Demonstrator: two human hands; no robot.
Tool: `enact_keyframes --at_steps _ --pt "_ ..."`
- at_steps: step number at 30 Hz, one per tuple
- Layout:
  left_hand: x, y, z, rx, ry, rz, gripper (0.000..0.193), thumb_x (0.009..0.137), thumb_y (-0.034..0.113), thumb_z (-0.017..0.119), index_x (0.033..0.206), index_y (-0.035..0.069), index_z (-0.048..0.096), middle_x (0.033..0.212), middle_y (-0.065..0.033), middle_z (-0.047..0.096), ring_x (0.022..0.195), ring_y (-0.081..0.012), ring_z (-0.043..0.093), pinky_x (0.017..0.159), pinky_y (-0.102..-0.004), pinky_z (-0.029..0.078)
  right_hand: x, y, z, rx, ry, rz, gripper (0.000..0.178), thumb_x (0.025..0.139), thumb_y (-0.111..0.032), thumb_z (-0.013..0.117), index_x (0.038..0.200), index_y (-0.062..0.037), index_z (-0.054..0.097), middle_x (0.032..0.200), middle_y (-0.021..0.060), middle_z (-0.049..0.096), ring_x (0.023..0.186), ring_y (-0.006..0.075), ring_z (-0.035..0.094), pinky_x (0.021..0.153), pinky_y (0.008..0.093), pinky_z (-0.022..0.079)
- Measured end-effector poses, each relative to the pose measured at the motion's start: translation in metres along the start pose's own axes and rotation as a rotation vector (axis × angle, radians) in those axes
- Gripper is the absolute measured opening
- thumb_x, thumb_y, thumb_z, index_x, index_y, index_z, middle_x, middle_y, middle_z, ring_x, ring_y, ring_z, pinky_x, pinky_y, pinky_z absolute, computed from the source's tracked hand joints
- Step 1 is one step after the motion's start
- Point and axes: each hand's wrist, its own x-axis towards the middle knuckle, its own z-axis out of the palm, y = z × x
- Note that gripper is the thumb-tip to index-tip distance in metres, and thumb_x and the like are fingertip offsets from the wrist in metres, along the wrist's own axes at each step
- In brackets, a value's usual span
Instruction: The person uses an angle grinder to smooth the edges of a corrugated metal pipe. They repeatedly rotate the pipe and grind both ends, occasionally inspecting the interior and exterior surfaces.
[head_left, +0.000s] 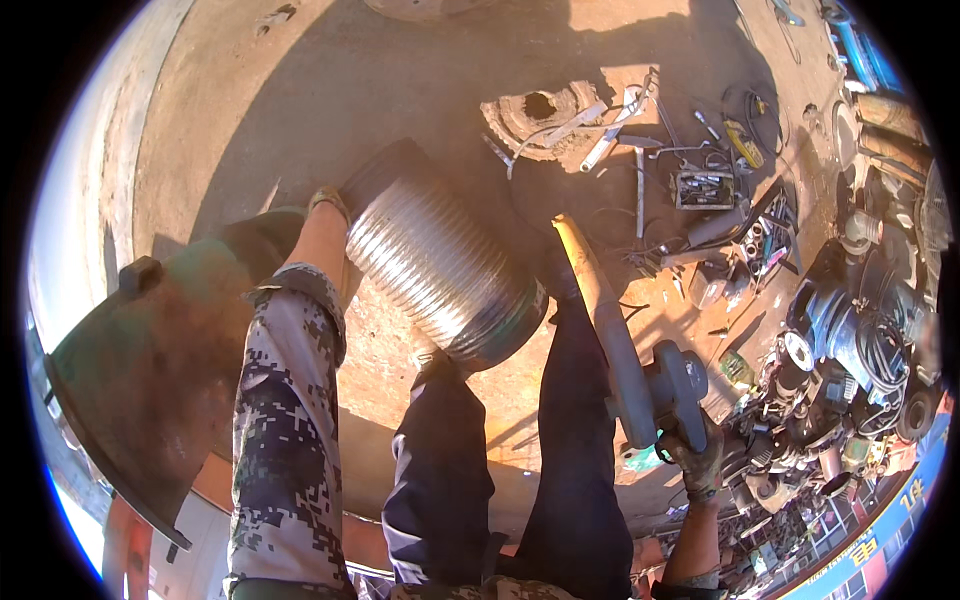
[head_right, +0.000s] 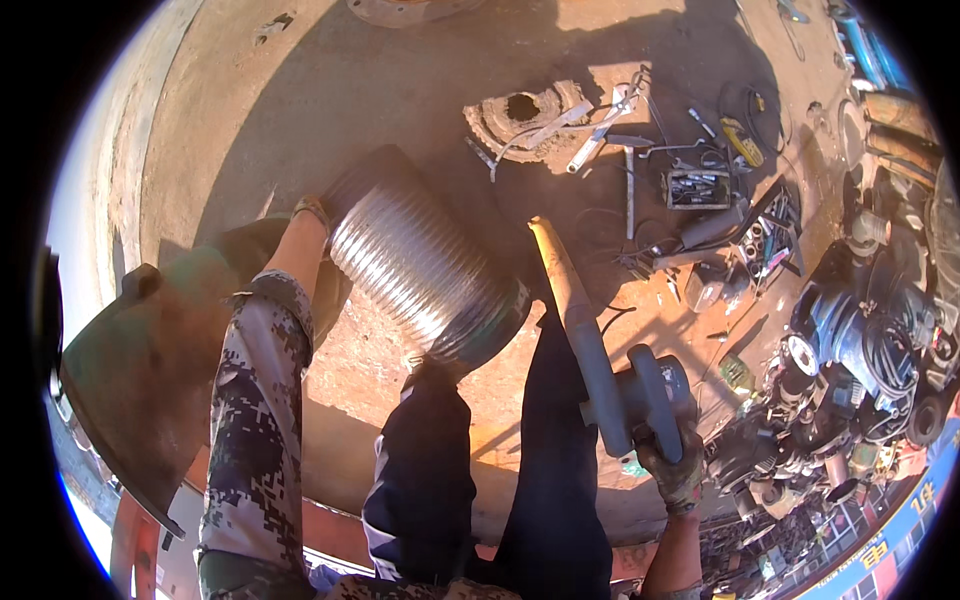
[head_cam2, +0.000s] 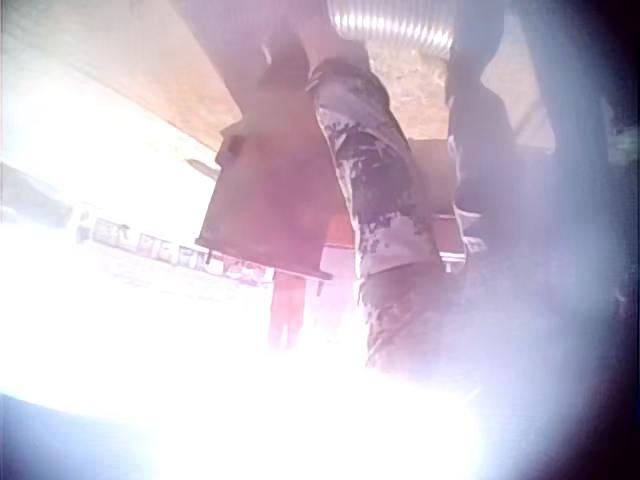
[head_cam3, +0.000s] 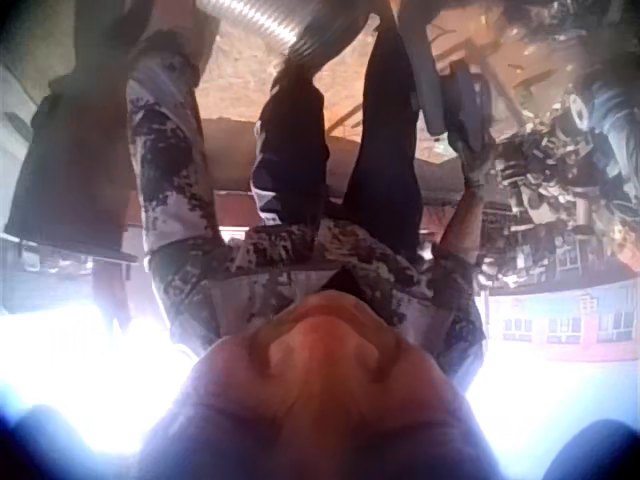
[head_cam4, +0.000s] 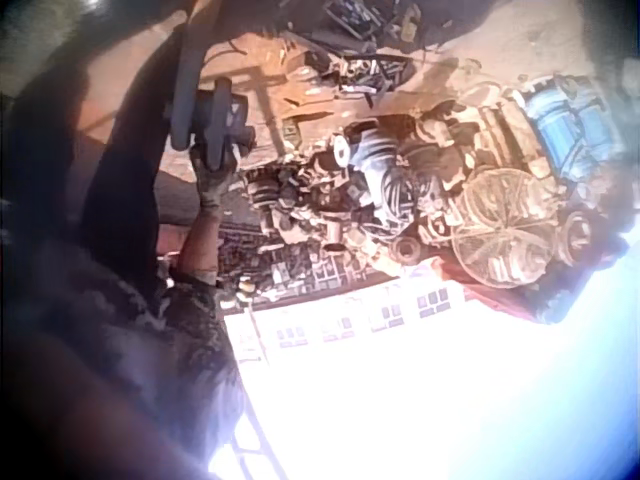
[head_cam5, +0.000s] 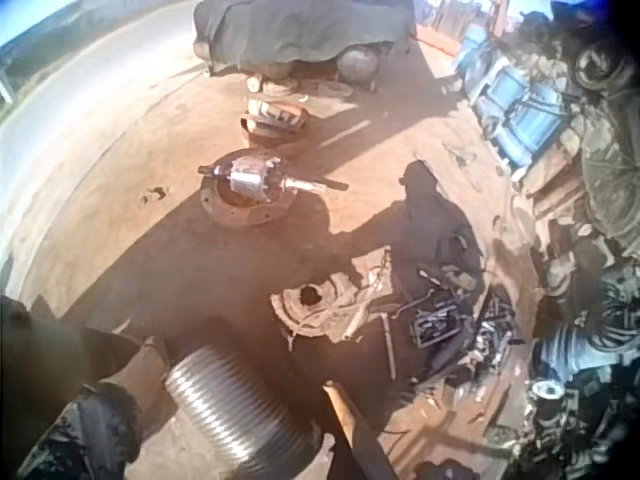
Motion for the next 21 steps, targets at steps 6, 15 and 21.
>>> enact_keyframes --at_steps 6,15,21 --pt "-0.054 0.018 0.011 -0.476 0.272 -0.124 0.077 0.092 0.067 0.062 0.147 0.013 0.057 0.148 -0.0252 0.055 0.132 -0.0354 0.059 0.105 -0.0469 0.051 -0.125 0.018 0.047 0.080 0.229 0.048 0.029 0.082 -0.020 0.075 0.103 -0.0002 0.070 0.085 0.0089 0.074 0.078 0.0195 0.072 0.070 0.0362 0.056" --pt "-0.217 0.158 0.091 -0.757 0.538 0.184 0.123 0.083 0.074 0.073 0.168 0.003 0.018 0.173 -0.0303 0.003 0.159 -0.0512 0.005 0.131 -0.0505 0.015 -0.167 0.172 0.181 0.878 0.160 0.231 0.053 0.082 -0.037 0.084 0.114 0.0023 0.070 0.082 0.0002 0.066 0.071 0.0104 0.061 0.063 0.0291 0.050" --pt "-0.213 0.175 0.067 -0.614 0.509 0.113 0.124 0.082 0.068 0.077 0.167 0.002 0.016 0.174 -0.0286 0.003 0.159 -0.0516 0.009 0.130 -0.0503 0.021 -0.108 0.221 0.286 1.337 0.023 0.293 0.048 0.081 -0.014 0.084 0.122 0.0053 0.068 0.085 0.0003 0.063 0.070 0.0091 0.056 0.061 0.0264 0.046"
